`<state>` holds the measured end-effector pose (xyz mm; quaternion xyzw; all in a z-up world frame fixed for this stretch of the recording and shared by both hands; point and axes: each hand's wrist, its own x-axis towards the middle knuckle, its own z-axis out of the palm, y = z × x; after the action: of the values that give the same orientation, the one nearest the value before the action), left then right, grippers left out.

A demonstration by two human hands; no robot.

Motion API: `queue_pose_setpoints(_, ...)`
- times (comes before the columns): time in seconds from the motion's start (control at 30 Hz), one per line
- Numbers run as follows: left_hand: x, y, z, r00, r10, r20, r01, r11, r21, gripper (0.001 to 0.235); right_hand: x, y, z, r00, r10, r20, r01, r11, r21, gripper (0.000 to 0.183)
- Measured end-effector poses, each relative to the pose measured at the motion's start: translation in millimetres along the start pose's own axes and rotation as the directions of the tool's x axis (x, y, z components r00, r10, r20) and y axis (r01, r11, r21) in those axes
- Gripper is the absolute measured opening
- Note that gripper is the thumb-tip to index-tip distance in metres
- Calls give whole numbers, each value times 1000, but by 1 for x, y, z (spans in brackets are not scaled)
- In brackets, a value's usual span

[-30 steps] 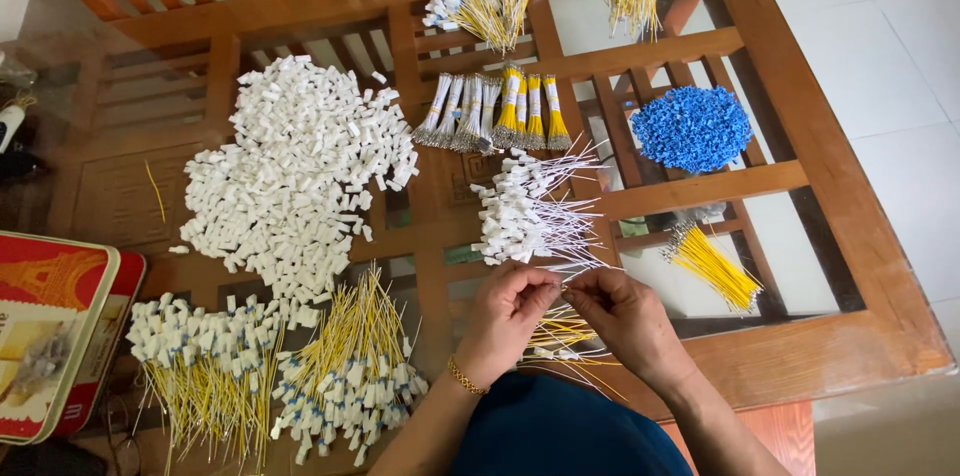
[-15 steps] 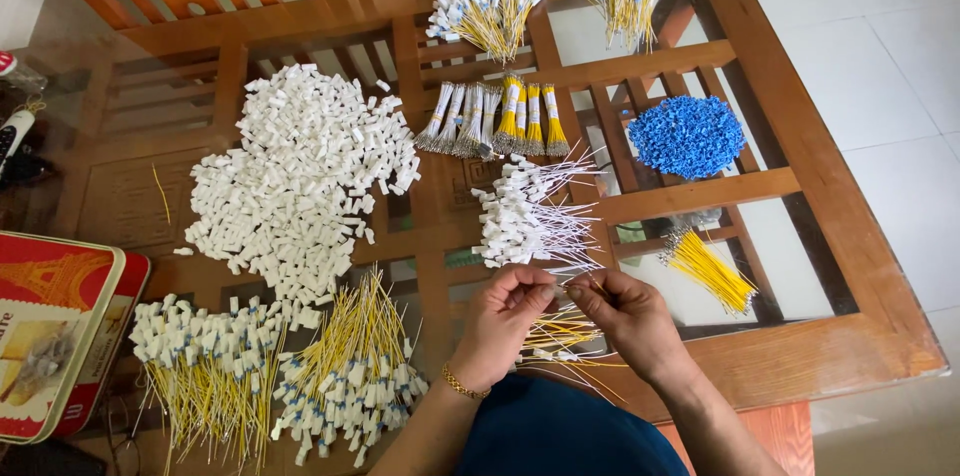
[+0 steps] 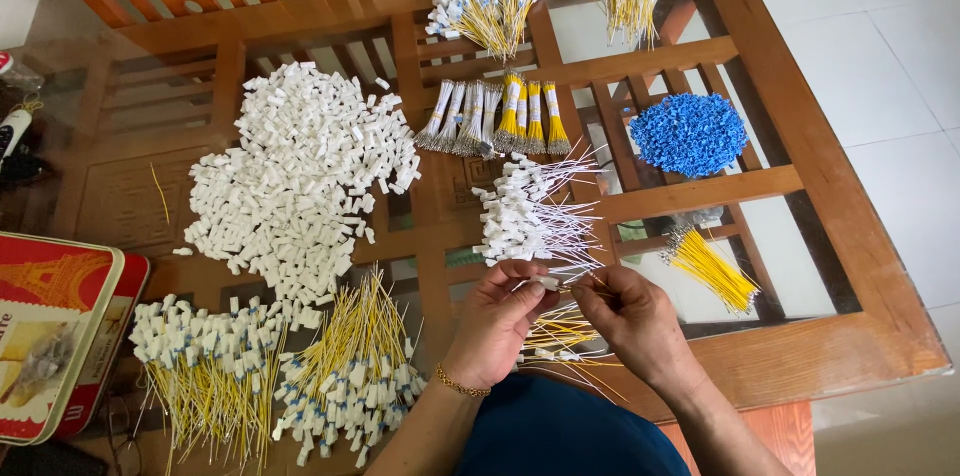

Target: Manually assembling plastic connectors and sleeves onto bundles of thin wires.

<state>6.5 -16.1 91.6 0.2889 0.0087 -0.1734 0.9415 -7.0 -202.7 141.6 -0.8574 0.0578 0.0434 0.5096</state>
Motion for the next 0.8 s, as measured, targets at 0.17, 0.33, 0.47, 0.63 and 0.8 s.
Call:
queue_pose_setpoints(0.17, 0, -3, -5, 1000, 9, -16, -9, 1000, -20, 20, 3, -1, 0, 999, 31, 12, -31, 999, -15, 10)
queue_pose_setpoints(0.33, -2, -5, -4, 1000, 11, -17, -10, 997, 72, 21, 5, 2, 3, 993, 104, 50, -105, 994, 3, 11)
queue_pose_setpoints(0.47, -3, -6, -7, 999, 18, -35, -17, 999, 44, 17, 8, 12, 5, 983, 136, 127, -140, 990, 29, 11)
queue_pose_setpoints(0.63, -2, -9, -10, 997, 7, -79, -5, 1000, 20, 15, 7, 12, 6, 986, 77, 147, -76, 997, -18, 12)
queue_pose_setpoints(0.8, -7, -10, -11, 996, -7, -92, 16, 996, 93, 15, 5, -7, 10, 994, 9, 110, 3, 994, -107, 8)
